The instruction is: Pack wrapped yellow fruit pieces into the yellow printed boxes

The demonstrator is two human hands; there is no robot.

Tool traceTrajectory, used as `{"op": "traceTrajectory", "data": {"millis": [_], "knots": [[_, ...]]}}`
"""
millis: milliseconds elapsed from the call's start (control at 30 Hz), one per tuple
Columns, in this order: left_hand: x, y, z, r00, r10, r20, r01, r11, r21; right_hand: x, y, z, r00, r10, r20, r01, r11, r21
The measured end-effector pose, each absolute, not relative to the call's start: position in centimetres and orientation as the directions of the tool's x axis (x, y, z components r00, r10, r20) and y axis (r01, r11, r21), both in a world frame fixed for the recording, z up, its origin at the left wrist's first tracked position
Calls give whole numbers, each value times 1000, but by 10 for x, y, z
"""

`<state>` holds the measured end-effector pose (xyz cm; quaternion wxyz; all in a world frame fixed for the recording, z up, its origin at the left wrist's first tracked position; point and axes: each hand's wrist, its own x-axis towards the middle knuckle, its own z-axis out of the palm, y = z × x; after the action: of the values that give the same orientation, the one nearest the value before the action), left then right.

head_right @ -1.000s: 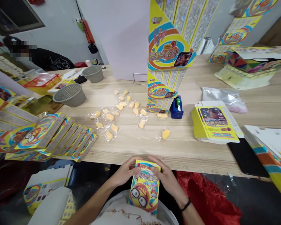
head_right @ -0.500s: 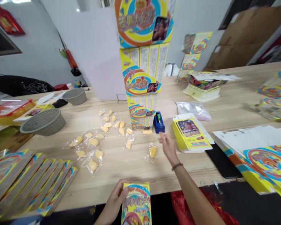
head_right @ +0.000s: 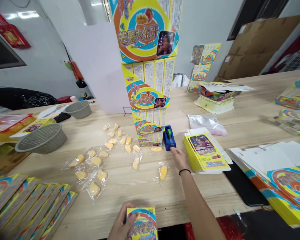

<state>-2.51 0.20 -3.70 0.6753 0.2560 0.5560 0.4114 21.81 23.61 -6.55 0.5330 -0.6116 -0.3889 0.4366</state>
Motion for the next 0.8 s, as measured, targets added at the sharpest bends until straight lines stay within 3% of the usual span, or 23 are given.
{"op": "traceTrajectory", "data": {"millis": [200, 267, 367, 433, 533, 600, 700, 800], "knots": [[-34, 27, 5, 16, 890, -455, -196, 449, 872, 208, 207, -44, 274, 958, -79, 111, -113, -987], [-46, 34, 20, 101, 905, -413, -110, 422, 900, 202, 175, -18, 151, 987, -56, 141, -78, -987], [-63, 40, 44, 279, 897, -342, 90, 331, 939, 186, 122, 33, -233, 969, -82, 200, -34, -979], [-68, 42, 61, 375, 884, -279, 215, 210, 954, 169, 98, 65, -679, 728, -92, 278, 139, -951], [-66, 40, 79, 447, 866, -224, 303, 89, 949, 145, 86, 91, -866, 489, -103, 274, 292, -916], [-62, 35, 84, 435, 867, -243, 311, 109, 944, 133, 86, 92, -868, 470, -161, 301, 240, -923], [-57, 22, 87, 374, 883, -284, 297, 176, 938, 128, 86, 78, -888, 383, -256, 269, -21, -963], [-56, 10, 88, 338, 920, -199, 242, 120, 963, 134, 86, 60, -912, 305, -273, 205, -238, -949]]}}
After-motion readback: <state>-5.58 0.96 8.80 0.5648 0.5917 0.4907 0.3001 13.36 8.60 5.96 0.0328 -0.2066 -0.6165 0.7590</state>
